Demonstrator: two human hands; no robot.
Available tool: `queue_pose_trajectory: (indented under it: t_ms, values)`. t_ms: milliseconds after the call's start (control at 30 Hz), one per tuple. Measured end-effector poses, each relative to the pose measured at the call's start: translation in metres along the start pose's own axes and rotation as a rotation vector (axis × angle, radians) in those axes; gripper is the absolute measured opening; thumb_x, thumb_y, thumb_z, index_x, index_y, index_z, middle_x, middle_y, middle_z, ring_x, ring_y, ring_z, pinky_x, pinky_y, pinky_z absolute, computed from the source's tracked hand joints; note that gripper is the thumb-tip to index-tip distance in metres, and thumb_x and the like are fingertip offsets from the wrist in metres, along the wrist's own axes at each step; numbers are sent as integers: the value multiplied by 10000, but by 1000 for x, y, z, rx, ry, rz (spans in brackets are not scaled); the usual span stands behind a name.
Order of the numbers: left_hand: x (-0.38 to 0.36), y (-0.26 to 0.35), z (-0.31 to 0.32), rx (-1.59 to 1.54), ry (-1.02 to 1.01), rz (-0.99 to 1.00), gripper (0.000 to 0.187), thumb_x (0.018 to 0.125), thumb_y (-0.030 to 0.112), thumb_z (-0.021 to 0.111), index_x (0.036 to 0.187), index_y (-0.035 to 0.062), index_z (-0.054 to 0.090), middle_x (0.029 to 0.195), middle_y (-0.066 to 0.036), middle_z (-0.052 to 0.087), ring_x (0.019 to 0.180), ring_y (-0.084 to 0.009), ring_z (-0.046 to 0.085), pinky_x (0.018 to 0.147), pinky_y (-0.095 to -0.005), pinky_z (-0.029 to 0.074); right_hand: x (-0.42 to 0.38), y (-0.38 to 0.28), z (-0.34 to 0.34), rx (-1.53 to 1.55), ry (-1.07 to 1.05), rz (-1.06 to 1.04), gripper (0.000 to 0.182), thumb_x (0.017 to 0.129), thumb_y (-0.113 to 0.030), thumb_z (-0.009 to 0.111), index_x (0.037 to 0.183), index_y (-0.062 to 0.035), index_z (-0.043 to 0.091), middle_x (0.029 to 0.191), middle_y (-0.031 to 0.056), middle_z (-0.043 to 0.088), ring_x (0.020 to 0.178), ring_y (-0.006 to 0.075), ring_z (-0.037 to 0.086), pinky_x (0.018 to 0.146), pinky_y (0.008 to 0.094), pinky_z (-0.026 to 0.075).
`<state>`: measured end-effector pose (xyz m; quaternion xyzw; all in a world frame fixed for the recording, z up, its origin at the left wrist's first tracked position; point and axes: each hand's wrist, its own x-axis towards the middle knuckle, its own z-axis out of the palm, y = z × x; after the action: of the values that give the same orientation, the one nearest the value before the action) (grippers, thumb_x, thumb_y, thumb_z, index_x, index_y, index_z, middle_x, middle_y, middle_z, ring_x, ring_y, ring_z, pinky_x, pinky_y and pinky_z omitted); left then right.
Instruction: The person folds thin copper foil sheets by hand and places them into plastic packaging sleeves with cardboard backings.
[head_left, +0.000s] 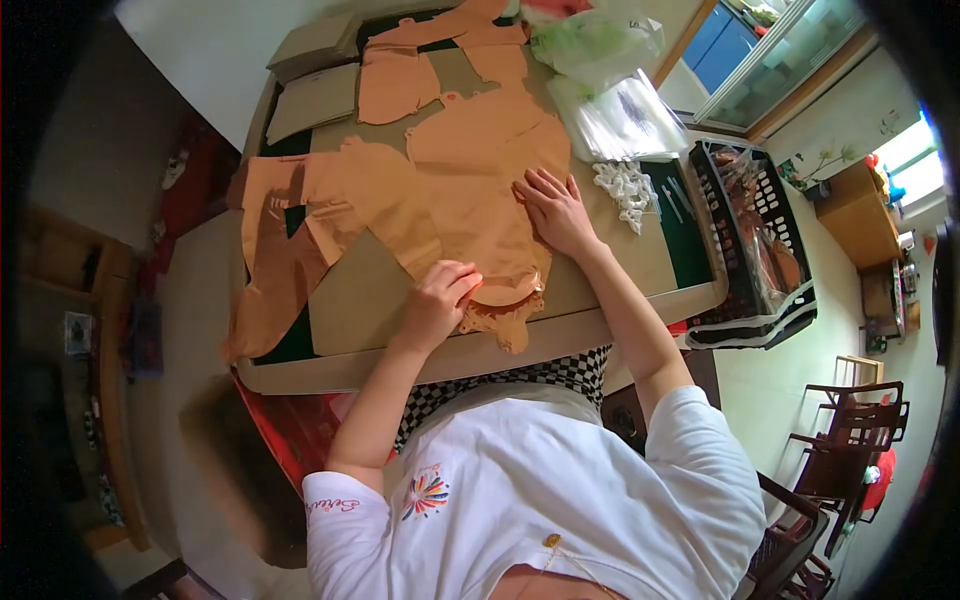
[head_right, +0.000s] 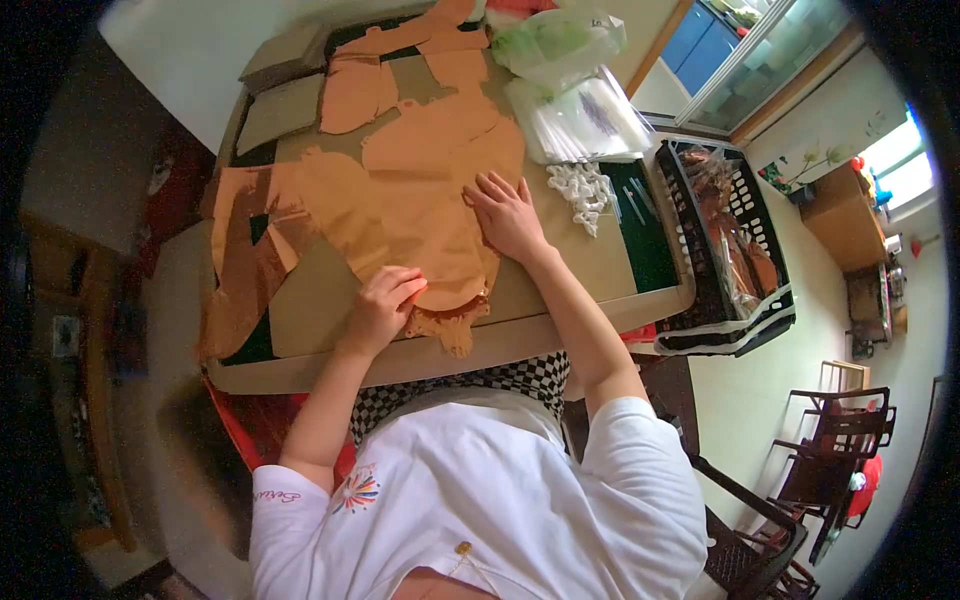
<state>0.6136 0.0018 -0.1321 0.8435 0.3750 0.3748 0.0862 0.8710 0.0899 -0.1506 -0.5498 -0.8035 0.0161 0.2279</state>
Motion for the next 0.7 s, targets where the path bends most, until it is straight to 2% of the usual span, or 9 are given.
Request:
queue_pose_trajectory:
  t_ms: [267, 367, 700]
  values:
    - [-2, -1, 1, -11, -39, 15, 152, 775, 89, 718, 921, 91, 678, 990, -38, 656, 939, -227, 621, 770, -343, 540, -1, -2, -1, -7, 36, -4, 343, 941, -230, 500, 1268, -176, 587, 1361, 84, 519, 1319, 272, 417, 1089, 565, 253]
    - [1, 1, 0, -45, -23, 12, 181, 752, 37, 721, 924, 67, 671, 978, -63, 654, 927, -255, 614, 785, -360, 528, 0, -1, 0, 4, 71, -23, 332, 911, -203, 532, 1232, -172, 610, 1335, 86, 537, 1297, 275, 436, 1078, 581, 262]
    - [-2, 0, 4, -42, -3, 9, 191, 737, 11, 722, 913, 59, 667, 946, -61, 649, 912, -252, 613, 768, -353, 530, -1, -5, -4, -1, 81, -41, 323, 910, -227, 542, 1216, -160, 620, 1303, 95, 557, 1262, 285, 466, 1063, 571, 284]
